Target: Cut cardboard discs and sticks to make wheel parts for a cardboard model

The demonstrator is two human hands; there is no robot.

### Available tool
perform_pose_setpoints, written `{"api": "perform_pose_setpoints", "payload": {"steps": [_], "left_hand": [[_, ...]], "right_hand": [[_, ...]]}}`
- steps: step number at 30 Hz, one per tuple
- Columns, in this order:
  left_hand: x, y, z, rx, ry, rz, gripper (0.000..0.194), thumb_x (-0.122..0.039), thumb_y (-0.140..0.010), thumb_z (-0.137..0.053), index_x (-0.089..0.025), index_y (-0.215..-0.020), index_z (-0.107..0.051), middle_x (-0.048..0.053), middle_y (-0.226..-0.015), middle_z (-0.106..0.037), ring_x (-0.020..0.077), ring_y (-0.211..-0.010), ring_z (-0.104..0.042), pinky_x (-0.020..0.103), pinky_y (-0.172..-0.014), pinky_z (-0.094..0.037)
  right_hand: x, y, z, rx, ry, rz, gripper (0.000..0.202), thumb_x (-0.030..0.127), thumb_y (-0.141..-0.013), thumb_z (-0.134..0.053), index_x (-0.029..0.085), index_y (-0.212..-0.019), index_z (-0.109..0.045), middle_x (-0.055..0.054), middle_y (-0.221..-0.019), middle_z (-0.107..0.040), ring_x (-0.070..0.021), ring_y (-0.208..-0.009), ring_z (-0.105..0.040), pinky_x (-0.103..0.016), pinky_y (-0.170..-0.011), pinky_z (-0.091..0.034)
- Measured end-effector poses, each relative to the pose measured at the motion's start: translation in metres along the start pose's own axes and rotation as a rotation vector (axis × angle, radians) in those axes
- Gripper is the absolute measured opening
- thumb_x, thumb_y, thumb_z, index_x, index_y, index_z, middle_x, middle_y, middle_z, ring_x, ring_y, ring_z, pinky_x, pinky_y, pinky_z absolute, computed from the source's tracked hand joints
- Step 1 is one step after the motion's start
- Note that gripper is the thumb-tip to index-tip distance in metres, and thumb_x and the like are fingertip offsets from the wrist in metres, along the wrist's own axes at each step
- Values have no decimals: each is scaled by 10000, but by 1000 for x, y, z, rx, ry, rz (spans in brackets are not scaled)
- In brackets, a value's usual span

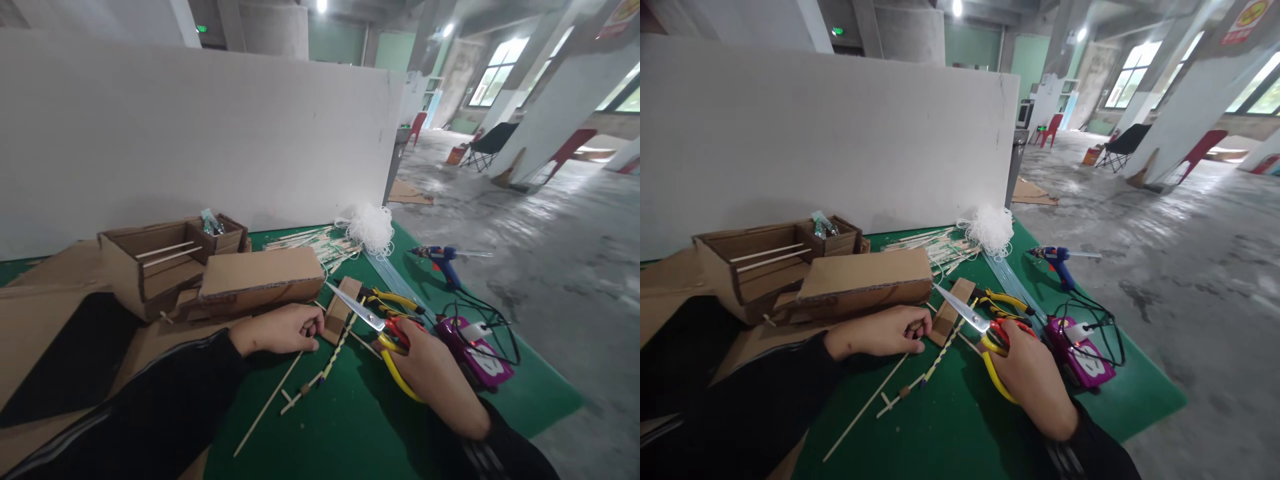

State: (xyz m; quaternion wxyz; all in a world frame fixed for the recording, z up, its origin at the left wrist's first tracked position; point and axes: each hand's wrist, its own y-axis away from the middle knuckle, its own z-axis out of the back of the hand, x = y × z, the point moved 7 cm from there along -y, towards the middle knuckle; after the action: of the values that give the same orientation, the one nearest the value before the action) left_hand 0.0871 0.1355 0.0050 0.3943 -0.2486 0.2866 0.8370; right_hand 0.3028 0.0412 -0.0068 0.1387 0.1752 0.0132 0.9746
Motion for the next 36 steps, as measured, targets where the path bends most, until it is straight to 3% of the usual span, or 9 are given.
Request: {"api": "perform_pose_setpoints", "payload": {"steps": [9, 13, 16, 19, 21, 25, 30, 36], "left_hand": [[-3, 2, 0, -54, -38, -47, 159, -248, -770, -670, -214, -919, -624, -16, -835, -625, 153, -729, -595, 234, -604, -415], [-6, 8, 3, -134, -61, -64, 129, -298, -893, -546, -208, -940, -625, 0, -802, -642, 160, -693, -592, 246, -596, -405], [-7, 20, 5, -208, -88, -78, 256, -307, -985, -391, -207, -918, -617, 23, -847, -673, 180, -755, -616, 269, -661, -408], [-4, 35, 1, -244, -117, -88, 273, -289, -1003, -353, -215, -873, -581, 19, -860, -677, 190, -799, -629, 273, -690, -400], [-1, 42, -3, -260, -136, -82, 267, -272, -1011, -326, -217, -877, -551, 15, -834, -667, 189, -762, -627, 277, -668, -393], [6, 48, -9, -295, -175, -60, 217, -252, -1008, -337, -231, -940, -541, 10, -844, -677, 200, -756, -641, 284, -630, -373], [8, 46, -13, -307, -208, -58, 99, -320, -937, -533, -252, -1004, -560, -21, -789, -692, 197, -702, -643, 282, -555, -321], [7, 45, -15, -300, -255, -64, 106, -286, -896, -580, -253, -997, -569, -28, -769, -689, 190, -693, -645, 275, -548, -325]], "right_hand": [[-14, 28, -14, 86, -63, 219, 316, 301, -826, -645, 198, -1125, -647, -135, -1157, -709, -311, -1063, -670, -409, -894, -523], [-9, 38, 2, 15, -30, 347, 212, 328, -859, -647, 233, -1048, -658, -110, -1125, -682, -299, -1040, -648, -420, -904, -521], [14, 38, 22, 36, 51, 422, 152, 362, -935, -571, 238, -974, -650, -94, -1019, -678, -292, -962, -641, -413, -829, -512], [61, 21, 37, 59, 106, 506, 172, 317, -978, -518, 239, -1010, -668, -80, -1023, -679, -267, -996, -633, -386, -868, -481], [95, -3, 36, 60, 158, 534, 196, 270, -995, -500, 230, -1004, -692, -67, -1019, -686, -227, -1005, -638, -333, -884, -463], [139, -60, 10, 64, 239, 525, 196, 228, -990, -519, 185, -1010, -709, -93, -1038, -685, -216, -1026, -643, -313, -887, -472], [143, -95, -20, 128, 328, 501, 297, 333, -957, -633, 163, -1201, -623, -94, -1231, -642, -248, -1077, -643, -464, -913, -544], [133, -106, -28, 218, 348, 466, 303, 324, -967, -624, 175, -1230, -613, -90, -1237, -641, -235, -1041, -661, -436, -870, -574]]}}
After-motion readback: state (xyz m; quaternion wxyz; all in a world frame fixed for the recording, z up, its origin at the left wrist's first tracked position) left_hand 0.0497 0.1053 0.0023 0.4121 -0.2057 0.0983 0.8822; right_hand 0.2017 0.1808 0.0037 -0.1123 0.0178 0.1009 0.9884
